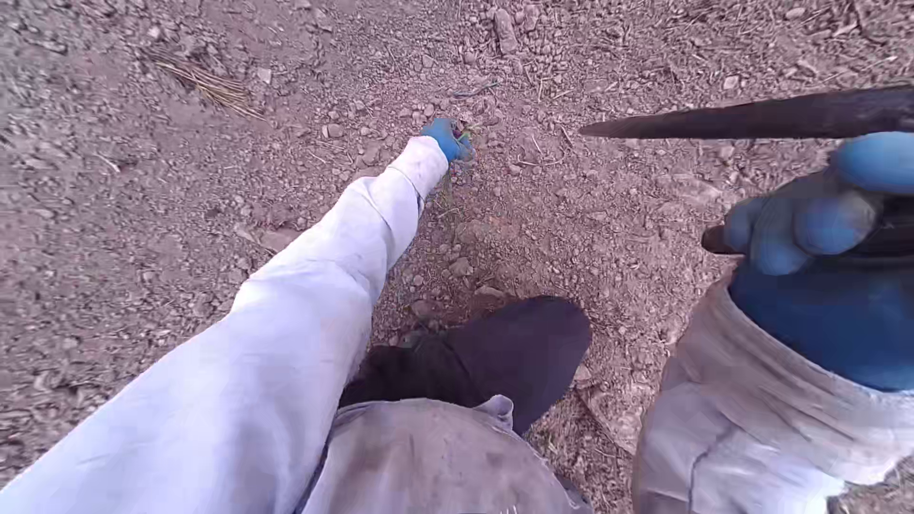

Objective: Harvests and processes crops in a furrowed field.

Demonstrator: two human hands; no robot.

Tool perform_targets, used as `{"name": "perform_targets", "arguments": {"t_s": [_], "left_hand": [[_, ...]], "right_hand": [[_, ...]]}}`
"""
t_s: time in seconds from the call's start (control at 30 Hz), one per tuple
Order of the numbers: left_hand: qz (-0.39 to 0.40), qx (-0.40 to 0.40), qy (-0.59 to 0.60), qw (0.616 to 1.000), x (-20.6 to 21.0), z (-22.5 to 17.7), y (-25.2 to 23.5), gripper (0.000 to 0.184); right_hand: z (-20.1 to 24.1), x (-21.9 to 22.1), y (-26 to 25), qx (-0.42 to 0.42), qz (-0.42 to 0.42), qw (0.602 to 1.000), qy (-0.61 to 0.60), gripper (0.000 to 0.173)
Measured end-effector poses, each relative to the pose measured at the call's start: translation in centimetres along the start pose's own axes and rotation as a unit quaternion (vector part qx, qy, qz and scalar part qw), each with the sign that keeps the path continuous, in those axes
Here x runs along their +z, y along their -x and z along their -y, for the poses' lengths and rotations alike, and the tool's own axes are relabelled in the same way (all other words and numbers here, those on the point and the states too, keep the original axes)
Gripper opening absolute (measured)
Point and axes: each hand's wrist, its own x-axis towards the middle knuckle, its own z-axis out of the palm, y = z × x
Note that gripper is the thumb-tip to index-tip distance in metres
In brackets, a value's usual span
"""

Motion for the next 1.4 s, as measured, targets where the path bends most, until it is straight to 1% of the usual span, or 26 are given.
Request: {"name": "perform_targets", "arguments": {"t_s": [0.07, 0.1, 0.13, 0.2, 0.23, 0.27, 0.33, 0.43, 0.5, 0.57, 0.6, 0.67, 0.7, 0.8, 0.83, 0.9, 1.0, 1.07, 1.1, 1.13, 1.17, 1.2, 1.23, 1.27, 1.3, 1.4], "left_hand": [[-0.011, -0.011, -0.037, 0.999, -0.3, -1.4, -1.6, 0.049], [-0.007, -0.012, -0.061, 0.998, -0.4, -2.3, -2.3, 0.049], [0.004, -0.012, -0.071, 0.997, -0.1, -3.3, -2.9, 0.051], [0.032, -0.018, -0.086, 0.996, 1.6, -5.1, -4.5, 0.054], [0.048, -0.027, -0.099, 0.994, 3.0, -6.0, -5.2, 0.055], [0.062, -0.033, -0.112, 0.991, 4.6, -6.8, -6.0, 0.052], [0.096, -0.028, -0.152, 0.983, 8.1, -7.3, -7.7, 0.045], [0.14, 0.02, -0.177, 0.974, 11.8, -6.5, -9.0, 0.041], [0.116, 0.046, -0.128, 0.984, 11.5, -5.7, -9.3, 0.046], [0.072, 0.059, -0.064, 0.994, 9.3, -4.9, -8.5, 0.053], [0.049, 0.06, -0.033, 0.996, 8.0, -4.8, -7.9, 0.054], [0.024, 0.062, -0.002, 0.998, 5.4, -5.3, -6.3, 0.051], [0.02, 0.067, -0.005, 0.998, 4.1, -5.6, -5.6, 0.049], [0.04, 0.092, -0.066, 0.993, 2.1, -7.5, -2.8, 0.049], [0.058, 0.098, -0.108, 0.988, 2.2, -8.4, -1.9, 0.051], [0.111, 0.124, -0.22, 0.961, 3.8, -9.9, -0.9, 0.053], [0.178, 0.176, -0.331, 0.91, 10.7, -8.8, -1.6, 0.037], [0.18, 0.182, -0.285, 0.924, 14.7, -7.0, -2.5, 0.033], [0.164, 0.18, -0.209, 0.947, 15.8, -6.0, -3.1, 0.034], [0.138, 0.166, -0.085, 0.973, 16.5, -4.8, -3.8, 0.037], [0.101, 0.137, 0.075, 0.983, 17.0, -3.8, -4.1, 0.039], [0.07, 0.102, 0.218, 0.968, 16.8, -3.3, -3.9, 0.041], [0.043, 0.084, 0.315, 0.944, 16.1, -3.2, -3.5, 0.041], [0.027, 0.085, 0.352, 0.932, 15.1, -3.2, -3.2, 0.041], [0.018, 0.103, 0.342, 0.934, 13.7, -3.5, -2.5, 0.039], [0.028, 0.198, 0.176, 0.964, 9.5, -4.9, 0.2, 0.03]], "right_hand": [[-8.3, 0.3, -0.4, 0.105, 0.003, 0.994, 0.026, 0.044], [-12.3, 1.5, 0.0, 0.182, -0.024, 0.982, 0.046, 0.048], [-15.7, 3.3, 0.7, 0.278, -0.059, 0.953, 0.104, 0.049], [-21.9, 5.2, 3.9, 0.446, -0.053, 0.867, 0.216, 0.053], [-23.9, 5.4, 5.7, 0.494, -0.032, 0.833, 0.247, 0.052], [-25.0, 5.6, 7.1, 0.509, -0.021, 0.82, 0.261, 0.05], [-24.3, 5.7, 8.3, 0.47, -0.06, 0.846, 0.244, 0.045], [-18.7, 4.3, 8.4, 0.321, -0.13, 0.927, 0.146, 0.038], [-13.4, 2.6, 7.6, 0.216, -0.11, 0.963, 0.117, 0.042], [-8.8, 1.6, 6.3, 0.168, -0.098, 0.972, 0.128, 0.051], [-7.6, 1.4, 5.6, 0.158, -0.095, 0.974, 0.128, 0.049], [-8.0, 1.3, 4.6, 0.186, -0.093, 0.968, 0.141, 0.04], [-9.5, 1.7, 4.5, 0.236, -0.1, 0.952, 0.166, 0.037], [-16.8, 2.8, 5.4, 0.471, -0.085, 0.846, 0.235, 0.046], [-18.9, 3.0, 6.5, 0.501, -0.085, 0.829, 0.231, 0.049], [-20.1, 3.6, 8.2, 0.494, -0.129, 0.832, 0.215, 0.048], [-15.8, 4.1, 10.0, 0.391, -0.213, 0.88, 0.167, 0.042], [-10.9, 3.5, 10.4, 0.285, -0.214, 0.923, 0.146, 0.038], [-8.1, 3.1, 10.3, 0.241, -0.199, 0.939, 0.142, 0.039], [-5.4, 2.8, 10.1, 0.213, -0.183, 0.949, 0.146, 0.041], [-3.0, 2.7, 10.0, 0.197, -0.169, 0.953, 0.152, 0.044], [-1.3, 2.7, 9.8, 0.19, -0.158, 0.956, 0.162, 0.046], [-0.4, 2.8, 9.7, 0.195, -0.147, 0.954, 0.174, 0.047], [-0.7, 2.8, 9.8, 0.209, -0.146, 0.949, 0.185, 0.046], [-2.1, 2.8, 9.9, 0.241, -0.155, 0.935, 0.211, 0.045], [-10.9, 2.5, 11.6, 0.42, -0.169, 0.844, 0.287, 0.044]]}}
